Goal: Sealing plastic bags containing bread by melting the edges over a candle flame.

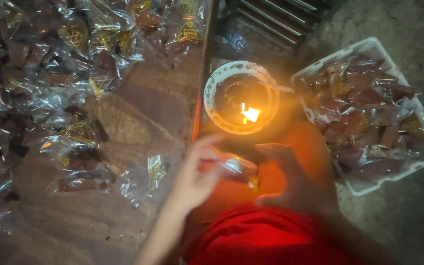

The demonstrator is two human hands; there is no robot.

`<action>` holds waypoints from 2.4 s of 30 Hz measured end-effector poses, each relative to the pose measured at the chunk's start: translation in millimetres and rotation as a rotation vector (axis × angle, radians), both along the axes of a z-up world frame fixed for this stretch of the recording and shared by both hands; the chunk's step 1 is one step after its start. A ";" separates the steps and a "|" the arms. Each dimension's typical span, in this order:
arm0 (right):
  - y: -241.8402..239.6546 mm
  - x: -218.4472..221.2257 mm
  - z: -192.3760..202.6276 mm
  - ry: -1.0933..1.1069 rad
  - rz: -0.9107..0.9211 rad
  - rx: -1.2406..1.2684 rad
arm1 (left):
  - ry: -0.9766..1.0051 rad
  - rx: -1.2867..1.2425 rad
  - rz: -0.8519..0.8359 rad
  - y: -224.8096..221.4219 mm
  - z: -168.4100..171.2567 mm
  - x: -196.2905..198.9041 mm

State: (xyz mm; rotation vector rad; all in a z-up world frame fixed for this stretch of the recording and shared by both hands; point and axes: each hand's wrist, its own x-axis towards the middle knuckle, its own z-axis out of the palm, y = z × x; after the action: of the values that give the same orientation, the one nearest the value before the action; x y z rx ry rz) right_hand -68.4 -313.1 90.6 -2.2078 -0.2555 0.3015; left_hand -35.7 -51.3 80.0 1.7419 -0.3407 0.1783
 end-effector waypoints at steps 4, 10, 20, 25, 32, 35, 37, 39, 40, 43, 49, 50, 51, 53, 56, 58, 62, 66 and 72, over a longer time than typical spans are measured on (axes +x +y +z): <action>18.6 -1.6 -35.6 -0.221 -0.076 0.391 | 0.366 -0.392 -0.220 -43.7 -34.6 -10.0; 14.3 2.5 26.6 -0.015 -0.437 0.251 | 0.734 -0.520 -0.404 -61.6 -50.2 -28.1; -23.6 11.3 -62.3 -0.518 -1.059 0.448 | 0.403 -0.212 -0.201 -65.8 -30.9 -18.6; -38.1 9.3 -51.5 -0.545 -0.820 0.410 | 0.197 0.008 -0.211 -53.2 -20.3 -5.2; -43.3 15.2 -37.6 -0.559 -0.042 -0.044 | -0.007 0.077 -0.167 -37.5 -13.7 4.6; -37.5 14.5 -35.4 -0.273 -0.059 0.266 | -0.018 0.016 -0.145 -42.3 -18.5 -1.0; -36.9 13.2 -38.5 -0.201 -0.069 0.458 | 0.000 0.019 -0.138 -44.9 -36.4 2.9; -27.7 14.0 -22.1 -0.131 -0.076 0.649 | 0.014 0.024 -0.129 -48.0 -38.7 5.2; -18.8 14.3 -4.4 0.056 -0.255 0.515 | -0.024 0.155 -0.190 -49.8 -32.3 4.3; -2.7 6.7 -46.8 0.323 -0.477 0.708 | 0.026 0.356 -0.274 -67.0 -47.8 -4.1; 13.1 30.1 -40.2 0.262 -0.330 0.701 | 0.501 -0.165 -0.347 -81.1 -115.6 -12.5; 13.9 32.7 -50.3 0.271 -0.344 0.589 | 0.528 -0.323 -0.385 -81.2 -126.1 -15.7; 16.6 39.3 -53.0 0.271 -0.343 0.588 | 0.527 -0.324 -0.384 -84.2 -147.7 -11.3; 23.8 52.1 -58.0 0.313 -0.471 0.437 | 0.720 -0.425 -0.468 -88.5 -190.3 -2.6; 26.1 81.2 -111.5 0.265 -0.586 0.303 | 1.193 -0.322 -0.464 -89.8 -168.8 3.6; 18.6 97.8 -155.9 0.280 -0.614 0.292 | 1.158 -0.311 -0.424 -88.3 -169.7 5.9; 19.3 103.4 -171.2 0.460 -0.757 0.542 | 1.146 -0.290 -0.327 -82.2 -172.6 11.4; -7.0 95.1 -182.6 0.483 -0.661 0.477 | 1.021 -0.247 -0.211 -85.2 -178.2 9.3; -23.4 50.8 -153.0 0.640 -0.391 0.579 | 0.394 0.325 -0.315 -75.5 -107.5 -0.3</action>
State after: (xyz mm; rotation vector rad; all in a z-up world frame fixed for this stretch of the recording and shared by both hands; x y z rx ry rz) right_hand -17.6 -336.6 -62.4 -1.4546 0.3932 0.6060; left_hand -36.0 -126.8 -27.6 1.9638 -0.3605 -0.4661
